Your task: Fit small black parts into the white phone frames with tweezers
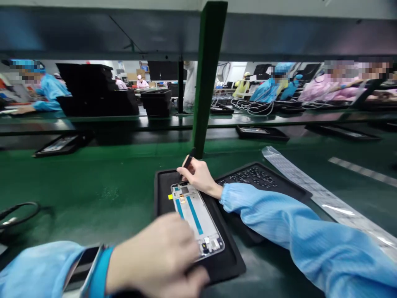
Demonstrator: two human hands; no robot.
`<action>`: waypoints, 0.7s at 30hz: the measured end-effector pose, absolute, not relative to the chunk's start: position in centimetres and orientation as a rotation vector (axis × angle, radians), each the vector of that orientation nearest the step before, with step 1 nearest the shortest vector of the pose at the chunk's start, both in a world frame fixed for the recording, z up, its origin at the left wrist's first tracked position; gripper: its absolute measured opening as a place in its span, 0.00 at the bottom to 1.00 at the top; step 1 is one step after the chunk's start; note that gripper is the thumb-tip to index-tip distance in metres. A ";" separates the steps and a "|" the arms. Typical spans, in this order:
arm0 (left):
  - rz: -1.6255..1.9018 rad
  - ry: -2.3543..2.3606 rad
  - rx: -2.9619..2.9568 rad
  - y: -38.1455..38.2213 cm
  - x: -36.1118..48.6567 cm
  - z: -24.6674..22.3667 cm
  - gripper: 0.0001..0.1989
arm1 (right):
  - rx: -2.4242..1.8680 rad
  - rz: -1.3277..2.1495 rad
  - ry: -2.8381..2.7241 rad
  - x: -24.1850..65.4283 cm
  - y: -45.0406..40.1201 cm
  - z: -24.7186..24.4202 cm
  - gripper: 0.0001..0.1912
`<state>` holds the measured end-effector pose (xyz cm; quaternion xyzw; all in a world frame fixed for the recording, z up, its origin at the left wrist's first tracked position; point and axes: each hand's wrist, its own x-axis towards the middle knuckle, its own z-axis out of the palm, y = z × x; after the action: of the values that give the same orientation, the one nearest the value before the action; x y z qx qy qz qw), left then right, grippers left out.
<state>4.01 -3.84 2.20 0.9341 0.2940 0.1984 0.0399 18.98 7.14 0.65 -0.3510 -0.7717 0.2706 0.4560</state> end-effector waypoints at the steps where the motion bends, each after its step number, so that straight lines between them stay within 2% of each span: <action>1: 0.426 0.731 2.947 -5.5 4.7 2.7 0.07 | -0.866 0.687 -1.876 19.0 7.1 0.6 0.12; 4: -0.016 0.673 3.067 -8.6 6.2 3.5 0.04 | -0.838 0.733 -1.822 19.2 7.4 0.2 0.12; 6: -0.107 0.831 3.043 -8.9 6.2 3.6 0.03 | -0.826 0.744 -1.786 19.3 7.7 0.0 0.12; 9: -0.024 1.153 2.951 -7.0 4.7 3.0 0.02 | -0.828 0.717 -1.746 19.6 8.0 -0.2 0.13; 13: 0.280 1.566 2.815 -1.4 1.5 1.6 0.05 | -0.823 0.662 -1.723 19.9 8.4 -0.5 0.13; 21: 0.568 1.963 2.658 10.5 -4.8 -0.4 0.07 | -0.811 0.633 -1.792 19.6 8.7 -1.0 0.13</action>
<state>-4.79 10.52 -0.39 0.7883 0.5823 0.1685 -0.1054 19.60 8.73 -0.99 -0.3372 -0.7449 0.2632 0.5120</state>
